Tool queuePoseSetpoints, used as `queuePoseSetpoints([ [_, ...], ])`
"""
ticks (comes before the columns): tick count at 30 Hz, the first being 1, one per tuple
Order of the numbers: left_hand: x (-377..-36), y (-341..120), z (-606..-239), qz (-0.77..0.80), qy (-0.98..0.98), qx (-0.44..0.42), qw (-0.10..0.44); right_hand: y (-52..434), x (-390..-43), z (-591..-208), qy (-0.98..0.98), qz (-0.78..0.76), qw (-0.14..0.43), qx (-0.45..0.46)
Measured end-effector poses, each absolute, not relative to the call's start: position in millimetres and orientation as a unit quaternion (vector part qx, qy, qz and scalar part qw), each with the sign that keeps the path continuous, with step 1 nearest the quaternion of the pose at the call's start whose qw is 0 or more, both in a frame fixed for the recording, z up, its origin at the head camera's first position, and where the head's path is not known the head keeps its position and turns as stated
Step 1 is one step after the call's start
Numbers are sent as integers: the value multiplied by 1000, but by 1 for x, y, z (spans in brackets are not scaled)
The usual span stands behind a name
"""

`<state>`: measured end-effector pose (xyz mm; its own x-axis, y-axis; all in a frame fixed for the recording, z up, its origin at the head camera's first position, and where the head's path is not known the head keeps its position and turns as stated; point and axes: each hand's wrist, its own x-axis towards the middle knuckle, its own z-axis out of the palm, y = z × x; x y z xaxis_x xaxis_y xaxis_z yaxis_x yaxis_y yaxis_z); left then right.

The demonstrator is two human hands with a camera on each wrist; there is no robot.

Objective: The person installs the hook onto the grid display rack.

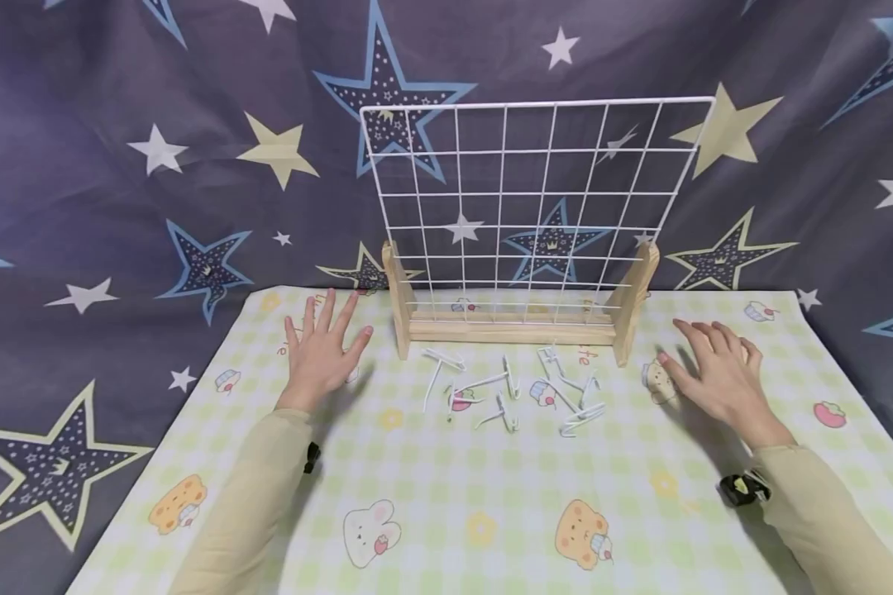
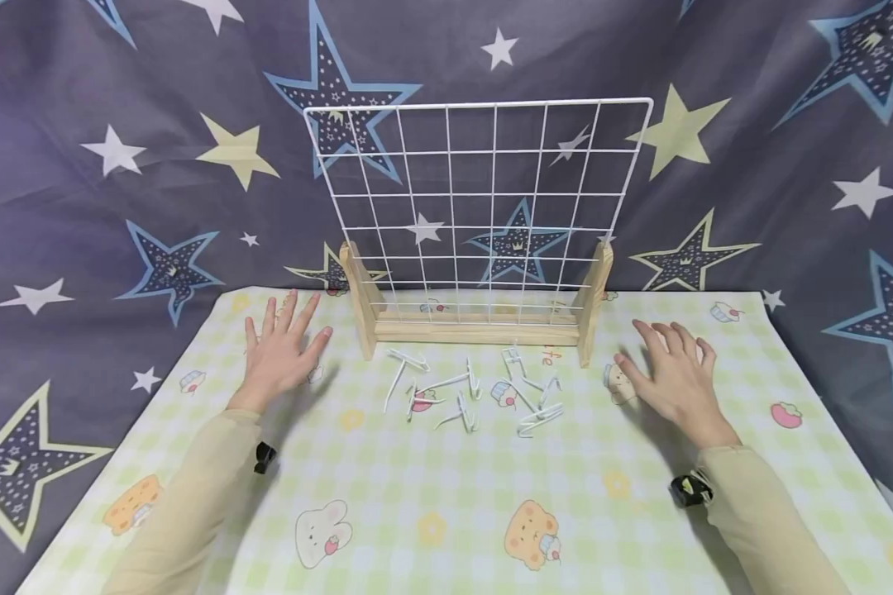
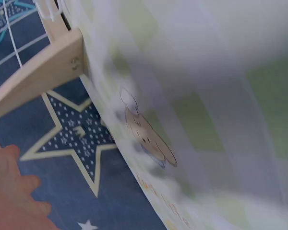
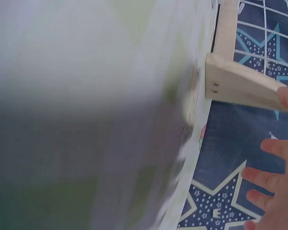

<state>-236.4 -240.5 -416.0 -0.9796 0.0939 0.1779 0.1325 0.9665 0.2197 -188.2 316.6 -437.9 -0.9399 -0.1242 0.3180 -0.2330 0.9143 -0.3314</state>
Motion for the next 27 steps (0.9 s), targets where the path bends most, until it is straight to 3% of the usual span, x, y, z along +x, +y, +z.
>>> queuePoseSetpoints([
  [8, -244, -223, -409, -128, -985, -75, 87, 296, -189, -433, -945, 234, 200, 111],
  [20, -273, -198, -366, -197, -968, -112, 111, 260, -190, -440, -912, 278, 211, 217],
  [27, -287, -186, -344, -278, -942, -136, 134, 242, -191, -441, -906, 293, 197, 232],
])
